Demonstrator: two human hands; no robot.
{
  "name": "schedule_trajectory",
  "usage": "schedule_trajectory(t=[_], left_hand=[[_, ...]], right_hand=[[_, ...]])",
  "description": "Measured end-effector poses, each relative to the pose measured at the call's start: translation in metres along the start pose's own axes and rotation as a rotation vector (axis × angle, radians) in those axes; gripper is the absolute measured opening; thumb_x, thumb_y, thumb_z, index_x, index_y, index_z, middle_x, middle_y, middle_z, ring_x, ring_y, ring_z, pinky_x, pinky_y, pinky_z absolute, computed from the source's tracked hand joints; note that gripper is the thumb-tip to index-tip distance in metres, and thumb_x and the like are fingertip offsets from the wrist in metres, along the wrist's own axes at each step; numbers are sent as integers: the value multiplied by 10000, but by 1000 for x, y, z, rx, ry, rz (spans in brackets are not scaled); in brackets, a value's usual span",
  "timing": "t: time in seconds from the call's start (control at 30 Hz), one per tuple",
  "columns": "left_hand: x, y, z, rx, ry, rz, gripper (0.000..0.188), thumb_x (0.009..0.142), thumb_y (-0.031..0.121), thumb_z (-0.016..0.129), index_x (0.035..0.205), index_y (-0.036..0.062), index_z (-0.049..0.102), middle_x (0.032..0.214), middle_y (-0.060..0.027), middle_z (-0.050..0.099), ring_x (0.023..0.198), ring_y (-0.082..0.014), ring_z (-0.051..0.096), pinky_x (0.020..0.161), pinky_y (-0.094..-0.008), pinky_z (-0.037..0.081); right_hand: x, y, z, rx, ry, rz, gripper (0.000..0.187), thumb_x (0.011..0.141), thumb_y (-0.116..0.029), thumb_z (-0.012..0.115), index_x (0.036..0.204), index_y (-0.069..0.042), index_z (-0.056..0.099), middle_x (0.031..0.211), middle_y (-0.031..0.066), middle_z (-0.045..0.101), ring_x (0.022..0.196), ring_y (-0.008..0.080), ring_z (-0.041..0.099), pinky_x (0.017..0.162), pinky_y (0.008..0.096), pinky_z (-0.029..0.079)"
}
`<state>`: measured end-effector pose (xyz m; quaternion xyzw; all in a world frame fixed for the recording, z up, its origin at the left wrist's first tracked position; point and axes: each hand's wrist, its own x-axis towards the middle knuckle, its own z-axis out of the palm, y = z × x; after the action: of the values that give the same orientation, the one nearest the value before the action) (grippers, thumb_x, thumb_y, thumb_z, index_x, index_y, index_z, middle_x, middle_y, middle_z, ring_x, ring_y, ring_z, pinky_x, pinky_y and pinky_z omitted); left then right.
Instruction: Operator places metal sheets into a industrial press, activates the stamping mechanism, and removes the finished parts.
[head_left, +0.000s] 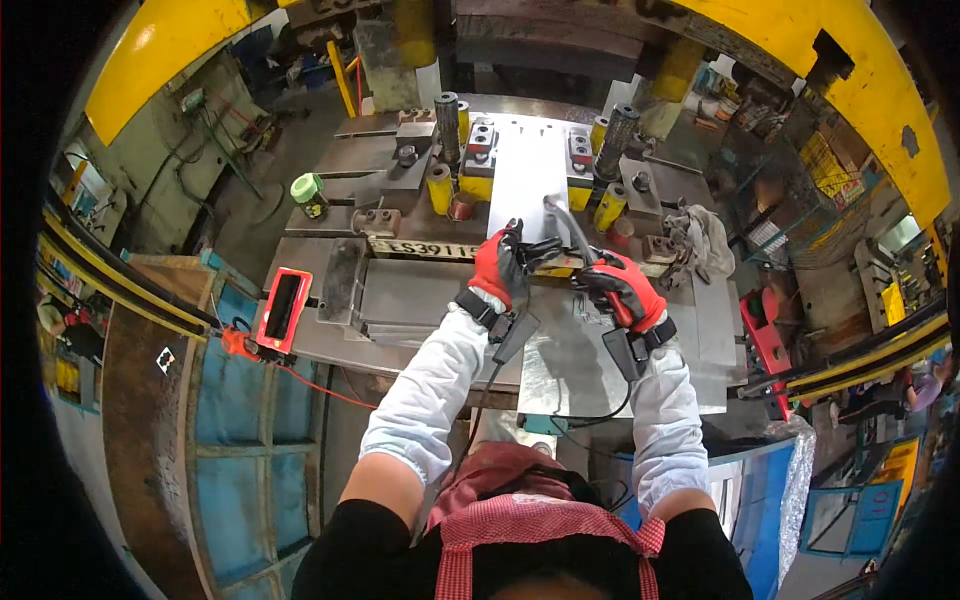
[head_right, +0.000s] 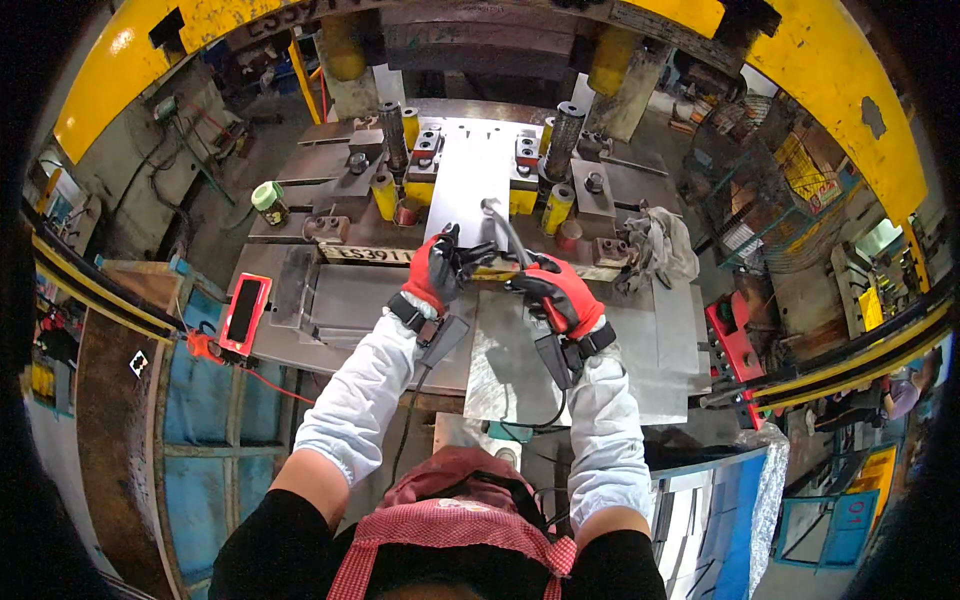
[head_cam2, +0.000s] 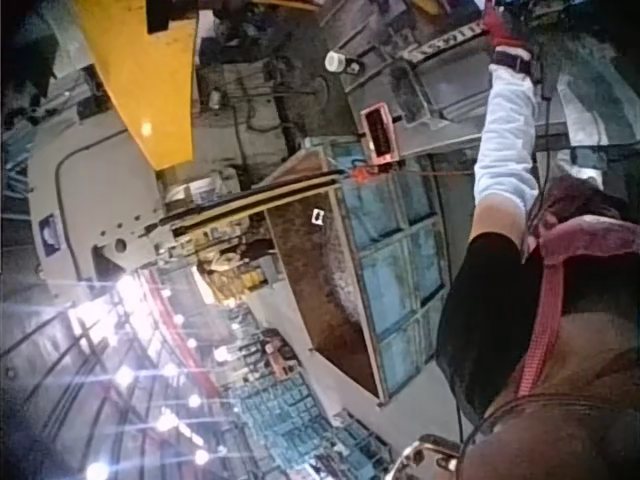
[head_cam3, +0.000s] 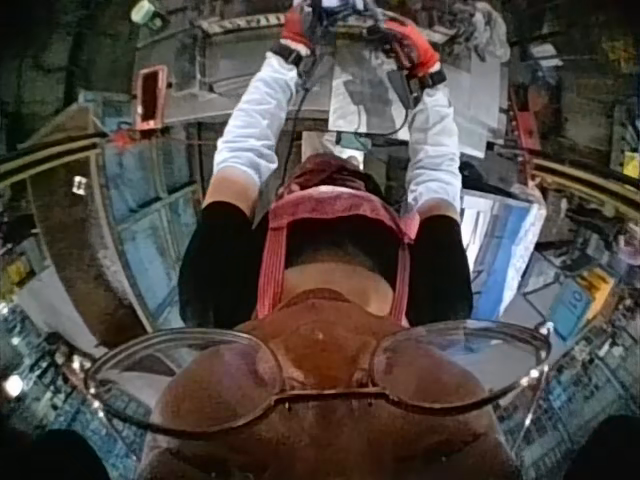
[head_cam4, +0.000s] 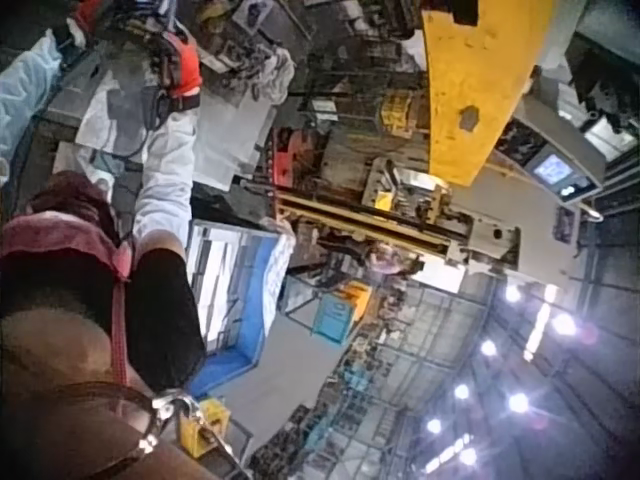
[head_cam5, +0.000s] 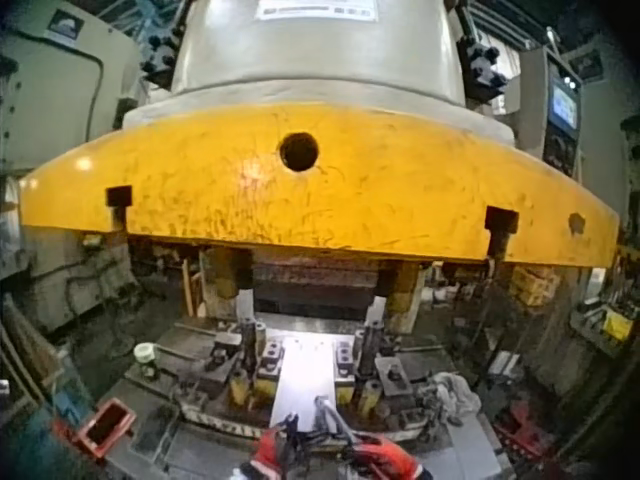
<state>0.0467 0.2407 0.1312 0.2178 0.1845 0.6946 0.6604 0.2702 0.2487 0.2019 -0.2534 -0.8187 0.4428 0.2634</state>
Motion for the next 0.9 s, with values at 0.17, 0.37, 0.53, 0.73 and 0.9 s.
schedule_trajectory(t=[0.17, 0.37, 0.53, 0.73, 0.9], left_hand=[[2, -1, 1, -34, 62, 22, 307, 937, 221, 383, 1090, -45, 398, 1050, -286, 524, 937, -473, 558, 823, -491, 506], [2, 1, 10, -74, 86, 10, 342, 933, 238, 388, 1123, -46, 401, 1056, -269, 534, 939, -455, 566, 815, -477, 511], [3, 0, 12, 30, 84, -7, 383, 932, 287, 380, 1143, -32, 408, 1059, -267, 551, 886, -397, 609, 756, -404, 536], [5, 1, 8, -65, 94, -45, 390, 927, 259, 390, 1177, -38, 367, 1041, -290, 551, 889, -400, 606, 719, -377, 542], [7, -2, 6, -68, 103, -21, 385, 923, 243, 409, 1163, -56, 372, 1052, -296, 535, 922, -427, 582, 778, -434, 532]], right_hand=[[-28, 11, 29, 826, 376, 337, 213, 852, -160, 559, 1037, -57, 536, 665, 2, 522, 484, 96, 461, 429, 239, 369], [-153, 123, 64, 504, 1090, 441, 388, 813, -167, 559, 1182, -73, 490, 771, 68, 597, 445, 108, 467, 414, 250, 378], [-192, 163, 72, 949, 1205, 388, 417, 829, -178, 567, 1221, -143, 426, 640, 96, 546, 415, 200, 480, 368, 333, 409], [-195, 163, 75, 987, 1189, 371, 461, 821, -150, 576, 1246, -138, 399, 680, 132, 571, 427, 220, 506, 370, 345, 425], [-198, 172, 71, 976, 1159, 427, 461, 823, -140, 567, 1250, -114, 396, 716, 143, 572, 450, 231, 524, 387, 356, 441]])
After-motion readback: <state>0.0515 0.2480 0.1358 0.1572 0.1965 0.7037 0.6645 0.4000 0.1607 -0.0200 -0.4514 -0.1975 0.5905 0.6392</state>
